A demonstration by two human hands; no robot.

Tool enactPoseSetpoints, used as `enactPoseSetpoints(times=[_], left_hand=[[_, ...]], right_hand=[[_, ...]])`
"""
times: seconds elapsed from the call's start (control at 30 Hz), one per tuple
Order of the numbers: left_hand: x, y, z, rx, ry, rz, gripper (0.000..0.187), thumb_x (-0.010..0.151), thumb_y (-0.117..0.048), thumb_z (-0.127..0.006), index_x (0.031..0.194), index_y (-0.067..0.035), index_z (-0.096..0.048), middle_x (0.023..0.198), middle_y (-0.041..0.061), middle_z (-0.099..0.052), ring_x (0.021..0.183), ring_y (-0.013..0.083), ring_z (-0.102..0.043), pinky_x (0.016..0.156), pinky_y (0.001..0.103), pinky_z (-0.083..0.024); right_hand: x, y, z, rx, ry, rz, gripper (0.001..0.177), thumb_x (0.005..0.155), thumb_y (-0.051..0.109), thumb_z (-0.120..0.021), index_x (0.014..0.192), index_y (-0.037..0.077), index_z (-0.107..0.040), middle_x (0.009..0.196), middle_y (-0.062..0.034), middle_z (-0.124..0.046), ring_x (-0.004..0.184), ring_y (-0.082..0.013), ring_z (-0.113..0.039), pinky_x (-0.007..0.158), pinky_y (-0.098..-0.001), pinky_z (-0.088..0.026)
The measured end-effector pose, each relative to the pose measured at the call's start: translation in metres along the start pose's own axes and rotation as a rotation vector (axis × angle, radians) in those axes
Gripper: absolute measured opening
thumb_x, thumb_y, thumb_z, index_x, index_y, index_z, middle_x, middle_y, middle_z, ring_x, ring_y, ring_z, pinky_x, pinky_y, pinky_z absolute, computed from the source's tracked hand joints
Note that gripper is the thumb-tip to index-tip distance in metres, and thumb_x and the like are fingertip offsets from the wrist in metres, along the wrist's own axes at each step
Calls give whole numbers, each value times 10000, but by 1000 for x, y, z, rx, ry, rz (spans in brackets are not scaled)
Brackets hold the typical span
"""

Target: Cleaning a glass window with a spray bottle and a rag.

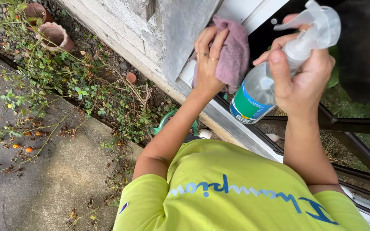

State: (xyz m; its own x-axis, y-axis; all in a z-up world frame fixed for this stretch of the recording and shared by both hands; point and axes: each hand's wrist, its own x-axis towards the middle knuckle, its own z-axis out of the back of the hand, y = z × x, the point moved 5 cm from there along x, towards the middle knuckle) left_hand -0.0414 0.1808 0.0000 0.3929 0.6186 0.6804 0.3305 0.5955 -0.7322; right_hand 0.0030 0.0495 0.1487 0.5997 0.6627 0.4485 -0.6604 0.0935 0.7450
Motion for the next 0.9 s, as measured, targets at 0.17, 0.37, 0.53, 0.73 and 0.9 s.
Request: enactPoseSetpoints(times=[0.17,0.37,0.53,0.73,0.9], left_hand=[[41,-22,-23,3,-13,-117,673,893,-164,-751,1500,-134,-461,1506,107,-386,1417,347,-406,1199,433,-368],[51,-20,-26,140,20,-124,627,925,-114,-690,1513,-224,-504,1505,52,-396,1322,290,-428,1107,396,-420],[49,-19,-16,161,8,-210,577,957,-105,-660,1502,-220,-510,1512,38,-404,1330,280,-439,1110,392,-449],[59,-15,-22,234,100,-216,567,982,-153,-657,1522,-275,-536,1456,14,-424,1327,269,-463,1044,390,-465],[57,-24,-15,180,50,-230,609,920,-103,-653,1497,-224,-500,1479,54,-443,1277,311,-489,1055,427,-487]], right_hand=[[-5,12,0,-3,-3,18,489,1158,255,-669,1436,-95,-470,914,-114,-645,793,-176,-703,773,-300,-621],[-16,4,10,47,-25,-25,539,1141,276,-683,1446,-103,-451,909,-113,-632,787,-194,-711,774,-315,-635],[-20,6,11,56,-30,-38,550,1140,272,-684,1452,-108,-436,945,-119,-633,799,-213,-737,767,-318,-628],[-18,5,8,101,-25,-29,571,1153,281,-698,1465,-112,-425,969,-131,-637,807,-219,-711,800,-334,-644],[-19,8,7,86,-22,-22,570,1145,297,-688,1459,-104,-433,949,-120,-632,795,-213,-720,779,-322,-635]])
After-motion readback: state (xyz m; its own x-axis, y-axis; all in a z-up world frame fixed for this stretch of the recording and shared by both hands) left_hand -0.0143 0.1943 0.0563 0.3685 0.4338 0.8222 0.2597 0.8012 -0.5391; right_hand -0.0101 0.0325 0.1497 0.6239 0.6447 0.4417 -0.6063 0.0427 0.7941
